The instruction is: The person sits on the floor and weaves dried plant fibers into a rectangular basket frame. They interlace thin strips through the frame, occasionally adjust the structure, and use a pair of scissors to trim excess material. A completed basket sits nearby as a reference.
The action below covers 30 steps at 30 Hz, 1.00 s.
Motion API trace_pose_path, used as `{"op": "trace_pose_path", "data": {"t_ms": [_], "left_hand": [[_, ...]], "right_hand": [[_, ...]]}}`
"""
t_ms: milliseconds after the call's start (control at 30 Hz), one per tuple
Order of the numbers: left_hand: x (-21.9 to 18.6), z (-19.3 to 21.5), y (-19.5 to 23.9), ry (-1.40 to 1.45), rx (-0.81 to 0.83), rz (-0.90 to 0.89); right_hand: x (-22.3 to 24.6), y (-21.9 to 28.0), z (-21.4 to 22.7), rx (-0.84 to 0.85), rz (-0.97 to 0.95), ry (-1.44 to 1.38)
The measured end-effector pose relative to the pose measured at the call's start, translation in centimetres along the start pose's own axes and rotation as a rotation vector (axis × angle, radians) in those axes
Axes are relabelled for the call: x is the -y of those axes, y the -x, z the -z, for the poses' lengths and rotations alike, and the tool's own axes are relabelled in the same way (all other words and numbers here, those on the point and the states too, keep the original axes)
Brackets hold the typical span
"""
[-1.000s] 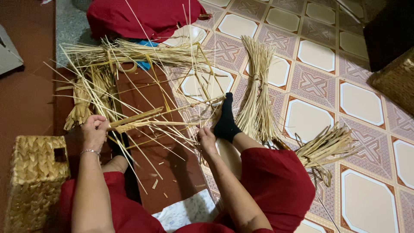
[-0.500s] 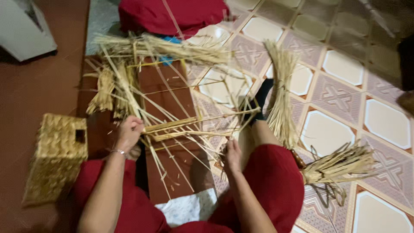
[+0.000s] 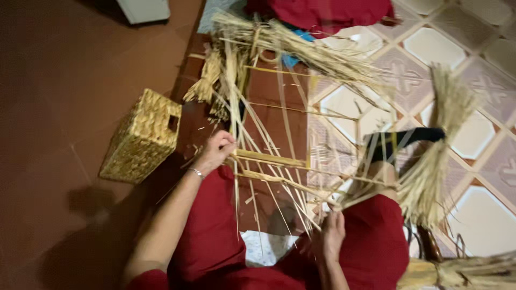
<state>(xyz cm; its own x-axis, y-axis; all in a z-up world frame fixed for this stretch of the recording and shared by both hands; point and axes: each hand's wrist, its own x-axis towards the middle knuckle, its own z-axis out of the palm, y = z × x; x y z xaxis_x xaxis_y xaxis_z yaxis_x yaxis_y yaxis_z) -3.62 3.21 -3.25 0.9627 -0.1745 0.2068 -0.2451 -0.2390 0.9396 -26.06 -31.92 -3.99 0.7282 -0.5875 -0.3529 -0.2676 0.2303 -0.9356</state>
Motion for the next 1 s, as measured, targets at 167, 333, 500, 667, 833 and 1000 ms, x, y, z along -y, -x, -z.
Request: {"op": "trace_pose_path", "data": {"t_ms": [167,333,500,667,833,1000], "left_hand": [[-1.9,-0.5,0.5,0.025,0.05,0.034],[-4.5,0.4,1.4,-0.105,0.129,0.034],[-6.1,1.2,1.5,-0.273,0.167,-0.171],[-7.6,1.0,2.0,-0.477,0.3,-0.094],[-10.6,0.7,2.3,-0.675,0.354,-0.064],[-11.5,-0.5,3.1,-0.826,0.221,-0.266]], "right_hand": [[-0.7,-1.5,1.6,0.037,0.044,-0.072],[4.0,-2.4,5.8,0.047,0.419,1.116],[11.4,0.2,3.7,0.029,0.865,1.047],[14.0,1.1,-4.9,0.347,1.358,1.088],[13.3,-0.6,-10.0,0.419,1.212,1.234],[16.8,-1.5,-8.4,0.624,0.336,0.893]]}}
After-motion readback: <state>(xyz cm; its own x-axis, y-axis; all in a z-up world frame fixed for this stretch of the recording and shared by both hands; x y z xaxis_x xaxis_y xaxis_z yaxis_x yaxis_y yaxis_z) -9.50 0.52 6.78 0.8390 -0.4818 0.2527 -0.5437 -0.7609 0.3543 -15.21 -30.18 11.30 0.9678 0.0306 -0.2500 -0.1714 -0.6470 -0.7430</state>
